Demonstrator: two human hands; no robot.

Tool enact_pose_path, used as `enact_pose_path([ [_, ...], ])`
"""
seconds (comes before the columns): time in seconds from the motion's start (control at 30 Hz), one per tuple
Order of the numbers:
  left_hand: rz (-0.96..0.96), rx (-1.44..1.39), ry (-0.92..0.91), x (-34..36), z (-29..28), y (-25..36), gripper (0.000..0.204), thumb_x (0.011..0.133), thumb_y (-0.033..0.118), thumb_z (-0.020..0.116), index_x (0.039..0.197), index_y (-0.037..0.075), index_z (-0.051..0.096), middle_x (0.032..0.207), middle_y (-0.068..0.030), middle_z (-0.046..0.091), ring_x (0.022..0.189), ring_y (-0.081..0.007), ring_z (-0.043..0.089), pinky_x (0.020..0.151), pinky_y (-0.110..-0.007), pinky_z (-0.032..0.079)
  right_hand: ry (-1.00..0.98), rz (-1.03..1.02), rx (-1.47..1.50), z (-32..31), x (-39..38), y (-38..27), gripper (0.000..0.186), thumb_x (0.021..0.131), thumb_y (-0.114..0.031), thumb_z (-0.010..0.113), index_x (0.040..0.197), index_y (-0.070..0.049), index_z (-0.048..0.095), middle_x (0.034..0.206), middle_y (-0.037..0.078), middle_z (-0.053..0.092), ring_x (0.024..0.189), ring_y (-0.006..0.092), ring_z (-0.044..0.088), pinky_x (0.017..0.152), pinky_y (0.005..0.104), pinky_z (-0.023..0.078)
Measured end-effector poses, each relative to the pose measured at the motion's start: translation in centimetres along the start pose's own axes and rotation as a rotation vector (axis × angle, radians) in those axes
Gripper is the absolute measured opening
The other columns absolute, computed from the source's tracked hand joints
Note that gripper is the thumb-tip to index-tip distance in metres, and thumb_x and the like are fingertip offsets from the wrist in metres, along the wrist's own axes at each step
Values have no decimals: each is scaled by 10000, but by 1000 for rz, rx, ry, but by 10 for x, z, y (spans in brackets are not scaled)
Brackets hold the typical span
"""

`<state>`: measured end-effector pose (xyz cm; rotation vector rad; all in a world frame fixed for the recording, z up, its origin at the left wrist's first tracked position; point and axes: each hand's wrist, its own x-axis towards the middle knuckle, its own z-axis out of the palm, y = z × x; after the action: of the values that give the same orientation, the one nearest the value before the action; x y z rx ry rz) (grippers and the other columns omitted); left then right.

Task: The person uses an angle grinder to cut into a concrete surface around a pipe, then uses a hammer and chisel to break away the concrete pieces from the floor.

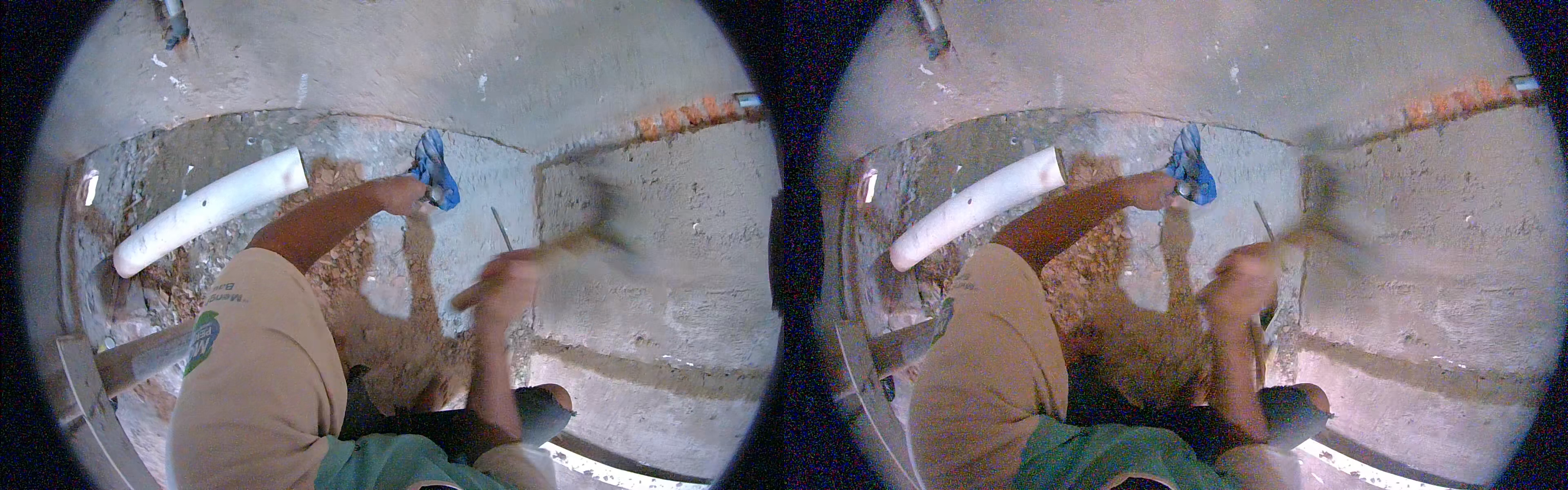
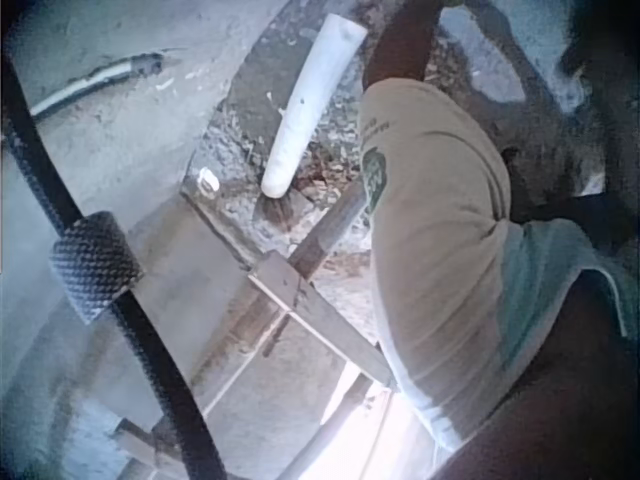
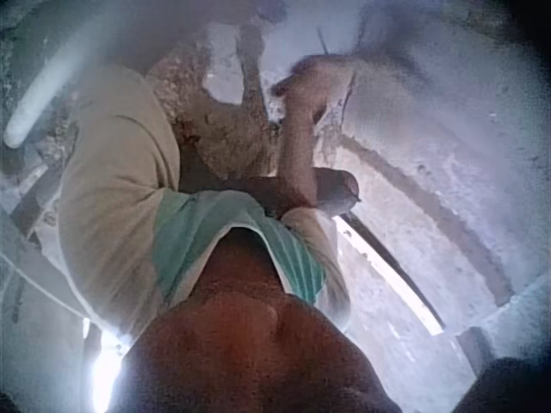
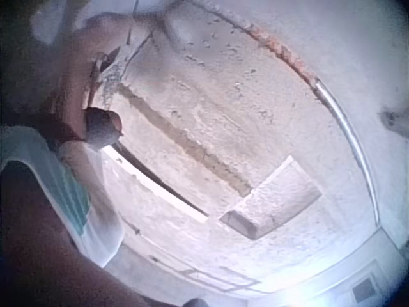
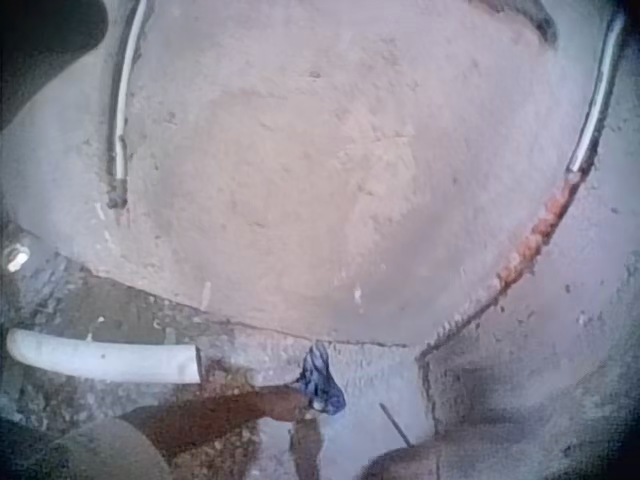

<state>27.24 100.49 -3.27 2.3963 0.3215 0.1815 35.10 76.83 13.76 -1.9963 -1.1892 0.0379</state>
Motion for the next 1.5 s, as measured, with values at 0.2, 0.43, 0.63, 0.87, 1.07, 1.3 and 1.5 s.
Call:
enact_pose_path([
  [0.2,-80,-21,-61,9,12,-9,231,825,185,565,927,-17,615,850,-228,644,826,-378,641,731,-474,492,-252,576,298,-6,-46,18,397,968,-451,445,855,-76,506,584,20,462,483,148,478,457,317,422],
  [0.43,-5,-61,38,-9,0,3,184,809,145,554,899,-5,608,847,-230,631,843,-395,623,734,-474,480,293,-50,654,-82,74,-88,535,924,-596,393,1009,-78,497,670,51,495,573,177,517,494,294,440],
  [0.63,14,-87,10,0,2,1,216,793,182,583,906,1,615,822,-234,638,797,-385,640,702,-476,488,-164,105,-129,31,-35,31,410,967,-444,438,829,-63,502,645,45,502,576,191,518,529,357,445],
  [0.87,35,5,127,-1,14,-25,206,791,154,559,895,-11,625,816,-237,643,789,-385,646,693,-478,495,-108,542,431,-34,-12,-20,464,954,-532,402,898,-88,526,635,47,497,512,158,501,468,322,421],
  [1.07,77,-41,152,-7,30,-34,226,773,178,598,890,-13,623,872,-232,649,860,-390,637,742,-484,491,321,-120,766,-74,80,-110,445,929,-504,417,916,-67,501,691,67,503,558,199,518,529,338,473],
  [1.3,21,-68,69,0,23,-23,208,784,172,616,867,-19,626,849,-226,647,859,-379,642,738,-469,489,-296,372,63,46,-60,53,430,969,-446,433,895,-30,514,608,80,501,488,186,503,477,351,443],
  [1.5,-63,21,23,-1,2,-4,212,811,190,581,817,-19,616,829,-222,642,823,-383,634,721,-459,485,30,335,325,-56,9,-27,504,941,-553,414,906,-63,527,605,55,483,504,168,513,457,323,419],
])
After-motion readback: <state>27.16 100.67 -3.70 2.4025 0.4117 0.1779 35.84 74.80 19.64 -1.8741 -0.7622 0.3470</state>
